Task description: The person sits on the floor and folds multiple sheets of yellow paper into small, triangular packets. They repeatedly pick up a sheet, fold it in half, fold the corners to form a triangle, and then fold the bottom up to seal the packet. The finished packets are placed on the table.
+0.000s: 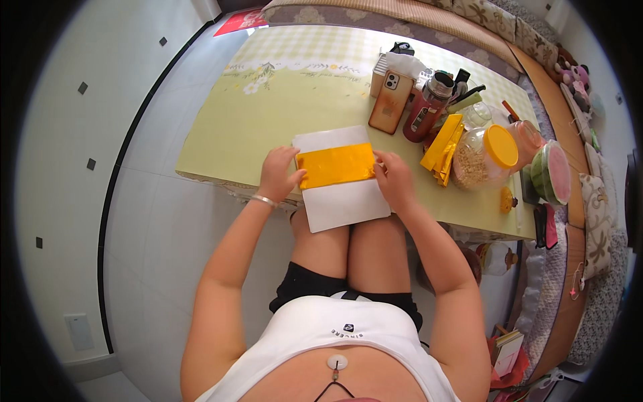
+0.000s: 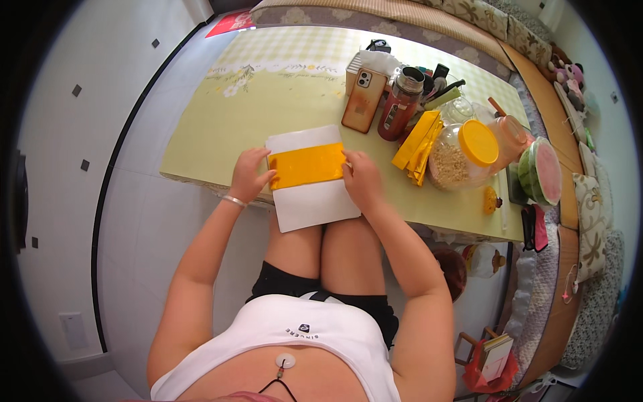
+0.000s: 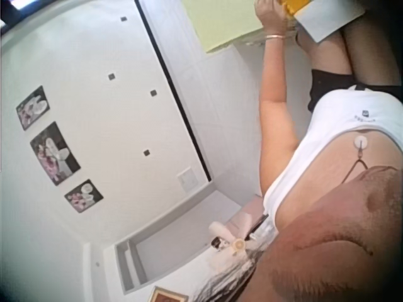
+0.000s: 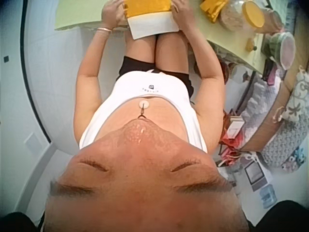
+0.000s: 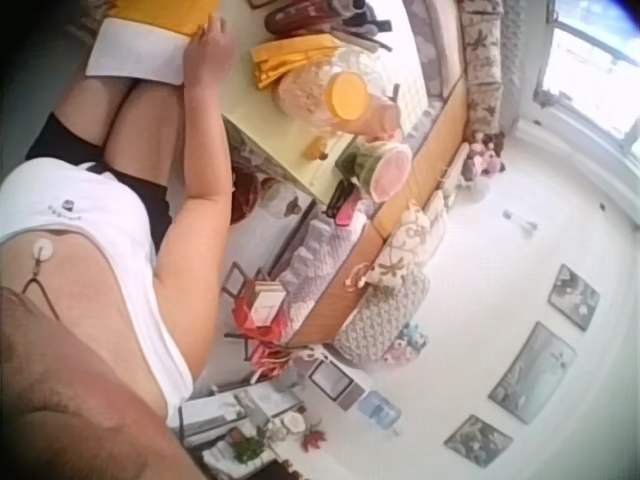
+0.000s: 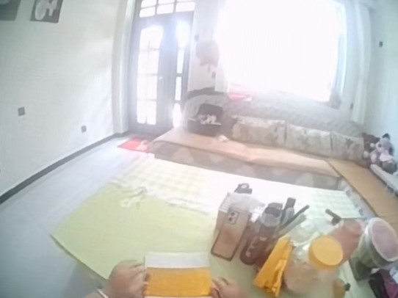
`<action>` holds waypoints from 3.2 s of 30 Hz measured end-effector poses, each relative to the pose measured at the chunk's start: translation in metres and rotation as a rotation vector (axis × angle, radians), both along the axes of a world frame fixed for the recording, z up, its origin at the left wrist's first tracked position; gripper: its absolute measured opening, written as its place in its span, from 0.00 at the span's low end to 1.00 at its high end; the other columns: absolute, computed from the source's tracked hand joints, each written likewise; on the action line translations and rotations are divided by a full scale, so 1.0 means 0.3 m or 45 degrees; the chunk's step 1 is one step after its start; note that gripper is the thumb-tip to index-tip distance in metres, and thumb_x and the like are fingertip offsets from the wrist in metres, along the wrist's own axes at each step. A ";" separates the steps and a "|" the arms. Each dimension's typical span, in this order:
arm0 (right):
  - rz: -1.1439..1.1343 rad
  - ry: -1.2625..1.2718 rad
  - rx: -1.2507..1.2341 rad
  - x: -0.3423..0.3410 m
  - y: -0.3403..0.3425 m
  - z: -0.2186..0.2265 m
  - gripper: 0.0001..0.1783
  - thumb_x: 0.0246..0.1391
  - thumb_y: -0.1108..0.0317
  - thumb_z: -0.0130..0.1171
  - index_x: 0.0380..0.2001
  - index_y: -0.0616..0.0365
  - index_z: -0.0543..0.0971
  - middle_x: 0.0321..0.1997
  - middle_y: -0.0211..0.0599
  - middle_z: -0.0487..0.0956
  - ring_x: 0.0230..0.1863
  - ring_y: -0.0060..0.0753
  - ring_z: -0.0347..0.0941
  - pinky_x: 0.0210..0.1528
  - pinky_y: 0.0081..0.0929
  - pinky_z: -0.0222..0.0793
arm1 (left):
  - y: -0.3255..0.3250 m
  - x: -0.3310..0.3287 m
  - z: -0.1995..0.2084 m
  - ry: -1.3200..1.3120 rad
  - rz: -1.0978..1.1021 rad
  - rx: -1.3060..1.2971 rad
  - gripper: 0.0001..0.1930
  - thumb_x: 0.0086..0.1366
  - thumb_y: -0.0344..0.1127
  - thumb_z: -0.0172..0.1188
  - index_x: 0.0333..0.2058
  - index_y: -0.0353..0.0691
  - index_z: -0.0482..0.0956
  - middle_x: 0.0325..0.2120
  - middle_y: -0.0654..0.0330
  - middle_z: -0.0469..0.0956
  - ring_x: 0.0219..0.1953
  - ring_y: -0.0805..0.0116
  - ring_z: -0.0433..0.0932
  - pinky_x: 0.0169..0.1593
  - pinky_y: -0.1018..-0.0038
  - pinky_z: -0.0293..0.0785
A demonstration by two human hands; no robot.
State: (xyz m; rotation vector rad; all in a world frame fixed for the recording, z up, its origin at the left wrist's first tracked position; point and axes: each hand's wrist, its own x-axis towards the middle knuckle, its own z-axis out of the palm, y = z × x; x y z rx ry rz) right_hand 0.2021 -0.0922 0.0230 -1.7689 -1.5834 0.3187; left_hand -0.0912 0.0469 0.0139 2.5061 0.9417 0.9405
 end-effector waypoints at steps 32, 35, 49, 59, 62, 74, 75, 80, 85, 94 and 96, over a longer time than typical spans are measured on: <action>-0.270 1.277 -0.284 -0.037 -0.020 -0.003 0.10 0.62 0.66 0.64 0.31 0.61 0.78 0.26 0.39 0.84 0.24 0.28 0.82 0.26 0.23 0.79 | -0.064 0.107 0.039 -0.548 0.359 -1.340 0.05 0.67 0.30 0.63 0.32 0.36 0.81 0.29 0.60 0.83 0.31 0.71 0.85 0.32 0.79 0.79; -0.243 1.079 -0.268 -0.054 -0.031 -0.006 0.11 0.61 0.66 0.64 0.29 0.62 0.79 0.24 0.37 0.83 0.23 0.25 0.81 0.26 0.22 0.77 | -0.042 0.104 0.035 -0.563 0.344 -1.384 0.05 0.66 0.29 0.64 0.31 0.35 0.80 0.28 0.59 0.83 0.28 0.73 0.84 0.28 0.80 0.78; -0.281 1.188 -0.068 -0.073 -0.024 -0.031 0.08 0.64 0.69 0.59 0.36 0.64 0.79 0.30 0.35 0.83 0.28 0.23 0.80 0.31 0.20 0.77 | -0.027 0.092 0.028 -0.781 0.104 -1.642 0.03 0.69 0.28 0.59 0.40 0.37 0.78 0.38 0.56 0.84 0.39 0.61 0.87 0.42 0.72 0.85; -0.347 1.206 -0.109 -0.113 -0.049 -0.062 0.10 0.64 0.67 0.60 0.31 0.62 0.79 0.26 0.32 0.82 0.26 0.21 0.79 0.29 0.18 0.75 | 0.007 0.087 0.059 -0.618 0.174 -1.663 0.07 0.67 0.31 0.63 0.41 0.35 0.82 0.36 0.56 0.85 0.38 0.62 0.87 0.39 0.74 0.84; -0.326 0.979 -0.112 -0.114 -0.048 -0.066 0.13 0.62 0.65 0.62 0.27 0.63 0.79 0.22 0.32 0.81 0.23 0.20 0.78 0.27 0.20 0.72 | 0.024 0.074 0.043 -0.526 0.150 -1.596 0.06 0.66 0.31 0.65 0.38 0.35 0.82 0.33 0.57 0.85 0.36 0.65 0.87 0.37 0.75 0.83; -0.372 0.592 -0.122 -0.121 -0.079 -0.043 0.12 0.58 0.67 0.64 0.25 0.64 0.77 0.27 0.39 0.80 0.22 0.26 0.78 0.27 0.29 0.73 | 0.018 0.059 -0.057 -0.174 0.224 -0.850 0.08 0.57 0.31 0.72 0.26 0.34 0.82 0.24 0.63 0.81 0.25 0.75 0.77 0.32 0.76 0.75; -0.396 0.758 -0.142 -0.132 -0.081 -0.027 0.11 0.59 0.68 0.63 0.27 0.64 0.77 0.27 0.39 0.80 0.23 0.26 0.79 0.28 0.28 0.74 | 0.021 0.055 -0.069 -0.178 0.227 -0.817 0.09 0.56 0.32 0.72 0.26 0.34 0.82 0.23 0.63 0.81 0.25 0.74 0.77 0.32 0.75 0.75; -0.424 1.240 -0.090 -0.110 -0.053 -0.049 0.06 0.61 0.72 0.61 0.35 0.65 0.78 0.27 0.36 0.81 0.27 0.25 0.81 0.30 0.25 0.74 | -0.038 0.085 -0.012 -0.060 0.320 -0.837 0.13 0.55 0.36 0.73 0.23 0.33 0.81 0.22 0.59 0.80 0.25 0.72 0.77 0.31 0.73 0.74; -0.401 0.812 0.141 -0.063 -0.036 -0.057 0.07 0.60 0.71 0.62 0.36 0.65 0.79 0.28 0.35 0.80 0.30 0.25 0.81 0.34 0.24 0.74 | -0.109 0.091 0.013 -0.088 0.283 -0.772 0.14 0.54 0.38 0.74 0.23 0.31 0.83 0.21 0.55 0.80 0.24 0.66 0.77 0.30 0.69 0.73; -0.437 0.587 -0.030 -0.032 -0.041 -0.129 0.13 0.58 0.63 0.65 0.29 0.63 0.80 0.36 0.42 0.80 0.32 0.38 0.78 0.37 0.34 0.72 | -0.087 0.072 -0.030 -0.101 0.283 -0.759 0.12 0.54 0.35 0.74 0.23 0.33 0.82 0.23 0.61 0.78 0.26 0.72 0.75 0.33 0.74 0.74; -0.458 0.462 -0.102 -0.020 -0.029 -0.124 0.14 0.57 0.61 0.66 0.29 0.63 0.81 0.36 0.43 0.79 0.35 0.40 0.77 0.40 0.35 0.72 | -0.091 0.071 -0.040 -0.112 0.280 -0.715 0.12 0.54 0.35 0.74 0.23 0.33 0.81 0.24 0.60 0.78 0.26 0.71 0.76 0.33 0.73 0.74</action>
